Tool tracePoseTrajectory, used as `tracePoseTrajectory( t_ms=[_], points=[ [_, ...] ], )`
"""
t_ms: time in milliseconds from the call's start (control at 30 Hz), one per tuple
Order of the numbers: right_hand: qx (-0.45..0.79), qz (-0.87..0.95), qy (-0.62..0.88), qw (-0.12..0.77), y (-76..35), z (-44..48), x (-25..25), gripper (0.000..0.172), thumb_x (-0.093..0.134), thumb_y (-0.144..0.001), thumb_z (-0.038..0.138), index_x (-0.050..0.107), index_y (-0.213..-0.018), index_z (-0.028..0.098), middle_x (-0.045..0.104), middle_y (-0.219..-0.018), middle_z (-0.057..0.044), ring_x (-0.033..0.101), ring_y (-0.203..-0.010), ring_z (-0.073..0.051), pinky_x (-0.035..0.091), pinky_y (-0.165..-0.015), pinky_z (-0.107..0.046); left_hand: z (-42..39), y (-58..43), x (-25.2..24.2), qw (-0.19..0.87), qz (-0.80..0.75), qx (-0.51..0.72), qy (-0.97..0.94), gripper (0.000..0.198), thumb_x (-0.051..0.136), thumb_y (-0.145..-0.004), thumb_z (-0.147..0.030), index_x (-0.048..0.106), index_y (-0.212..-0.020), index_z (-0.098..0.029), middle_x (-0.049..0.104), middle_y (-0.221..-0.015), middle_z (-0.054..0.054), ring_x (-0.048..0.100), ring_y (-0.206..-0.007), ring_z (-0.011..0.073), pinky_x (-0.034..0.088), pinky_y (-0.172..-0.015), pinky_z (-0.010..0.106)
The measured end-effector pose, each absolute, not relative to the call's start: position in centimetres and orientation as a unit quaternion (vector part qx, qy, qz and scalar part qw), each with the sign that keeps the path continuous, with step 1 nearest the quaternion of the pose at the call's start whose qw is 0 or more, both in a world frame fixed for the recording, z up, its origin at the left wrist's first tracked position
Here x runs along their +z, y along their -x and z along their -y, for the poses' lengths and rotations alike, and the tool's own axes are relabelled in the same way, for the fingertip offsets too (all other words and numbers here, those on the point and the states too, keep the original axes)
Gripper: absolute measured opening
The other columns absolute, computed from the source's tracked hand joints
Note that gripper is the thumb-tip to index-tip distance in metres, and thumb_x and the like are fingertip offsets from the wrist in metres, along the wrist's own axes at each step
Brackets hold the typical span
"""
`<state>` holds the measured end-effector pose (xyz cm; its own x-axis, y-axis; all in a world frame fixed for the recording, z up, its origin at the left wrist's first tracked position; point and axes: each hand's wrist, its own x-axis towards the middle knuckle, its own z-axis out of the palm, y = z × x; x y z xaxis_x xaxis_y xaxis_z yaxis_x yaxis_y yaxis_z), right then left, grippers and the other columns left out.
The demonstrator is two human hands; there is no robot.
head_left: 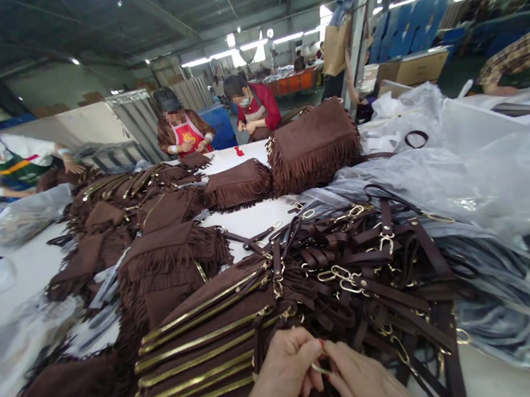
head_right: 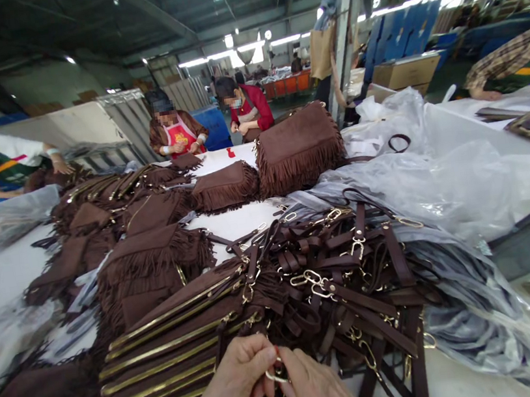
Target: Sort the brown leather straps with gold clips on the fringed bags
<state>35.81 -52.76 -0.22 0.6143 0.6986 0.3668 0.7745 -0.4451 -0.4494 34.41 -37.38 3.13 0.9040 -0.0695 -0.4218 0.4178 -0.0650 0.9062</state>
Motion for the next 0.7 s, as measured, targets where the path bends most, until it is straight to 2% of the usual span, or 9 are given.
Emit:
tracePoseTrajectory(
  t_ms=[67,133,233,300,367,433,533,700],
  points=[
    [-0.072,0.417,0.852,0.306,-35.5,52.3,-1.9,0.031,0.034,-0.079,0.008,0.043,-0.107,0.019,0.065,-0.084,-0.004,0.065,-0.073,-0.014,0.052,-0.062,-0.021,37.4,-34.0,2.4,0.632,-0.126,-0.188,-0.741,0.03,0.045,-0.075,-0.043,0.047,-0.06,-0.017,0.049,-0.039,-0.004,0.029,-0.028,0.0049,0.017,-0.032,0.019],
    [-0.08,0.392,0.858,0.323,-35.3,52.1,-3.1,0.033,0.034,-0.077,0.007,0.042,-0.106,0.02,0.065,-0.082,-0.003,0.065,-0.07,-0.014,0.052,-0.061,-0.022,37.1,-33.7,2.2,0.552,-0.088,-0.161,-0.813,0.029,0.04,-0.08,-0.038,0.049,-0.062,-0.018,0.051,-0.042,-0.003,0.036,-0.031,0.007,0.024,-0.035,0.019],
    [-0.079,0.341,0.871,0.346,-35.4,51.9,-3.5,0.026,0.034,-0.08,0.01,0.042,-0.102,0.022,0.065,-0.079,-0.001,0.065,-0.067,-0.014,0.051,-0.058,-0.022,35.8,-33.8,2.8,0.343,0.028,0.047,-0.938,0.028,0.035,-0.086,-0.029,0.055,-0.07,-0.018,0.059,-0.06,0.002,0.053,-0.055,0.013,0.039,-0.053,0.024],
    [-0.076,0.302,0.881,0.356,-35.8,51.8,-3.3,0.019,0.034,-0.084,0.015,0.043,-0.098,0.023,0.066,-0.075,0.0,0.066,-0.066,-0.014,0.049,-0.054,-0.021,34.6,-34.3,3.3,0.192,0.066,0.195,-0.96,0.024,0.036,-0.086,-0.021,0.057,-0.075,-0.018,0.059,-0.071,0.004,0.054,-0.069,0.0167,0.042,-0.064,0.029],
    [-0.081,0.273,0.887,0.365,-36.1,51.6,-3.0,0.016,0.034,-0.086,0.018,0.043,-0.096,0.024,0.066,-0.075,0.0,0.066,-0.067,-0.015,0.048,-0.054,-0.022,33.4,-35.0,3.4,0.094,0.072,0.251,-0.961,0.02,0.038,-0.085,-0.014,0.056,-0.077,-0.019,0.057,-0.073,0.003,0.051,-0.073,0.0177,0.042,-0.068,0.031],
    [-0.089,0.265,0.888,0.366,-36.3,51.5,-3.0,0.015,0.034,-0.085,0.017,0.043,-0.094,0.024,0.066,-0.075,0.001,0.066,-0.066,-0.015,0.047,-0.054,-0.022,32.5,-35.4,3.1,0.063,0.072,0.259,-0.961,0.017,0.04,-0.083,-0.011,0.055,-0.08,-0.019,0.055,-0.074,0.003,0.049,-0.074,0.0177,0.042,-0.068,0.031],
    [-0.09,0.27,0.891,0.353,-36.3,51.2,-3.5,0.014,0.036,-0.084,0.016,0.043,-0.092,0.024,0.066,-0.073,0.001,0.065,-0.063,-0.014,0.046,-0.053,-0.021,31.4,-35.5,2.3,0.079,0.047,0.274,-0.957,0.008,0.048,-0.08,-0.012,0.051,-0.085,-0.018,0.054,-0.079,0.003,0.048,-0.077,0.0188,0.041,-0.07,0.033],
    [-0.064,0.261,0.896,0.353,-36.6,50.8,-3.6,0.013,0.034,-0.085,0.017,0.044,-0.091,0.023,0.066,-0.074,0.0,0.065,-0.064,-0.014,0.045,-0.052,-0.021,30.6,-35.8,2.3,0.093,0.04,0.253,-0.962,0.012,0.053,-0.078,-0.017,0.052,-0.091,-0.019,0.055,-0.085,0.003,0.049,-0.082,0.0194,0.041,-0.072,0.034]
  ],
)
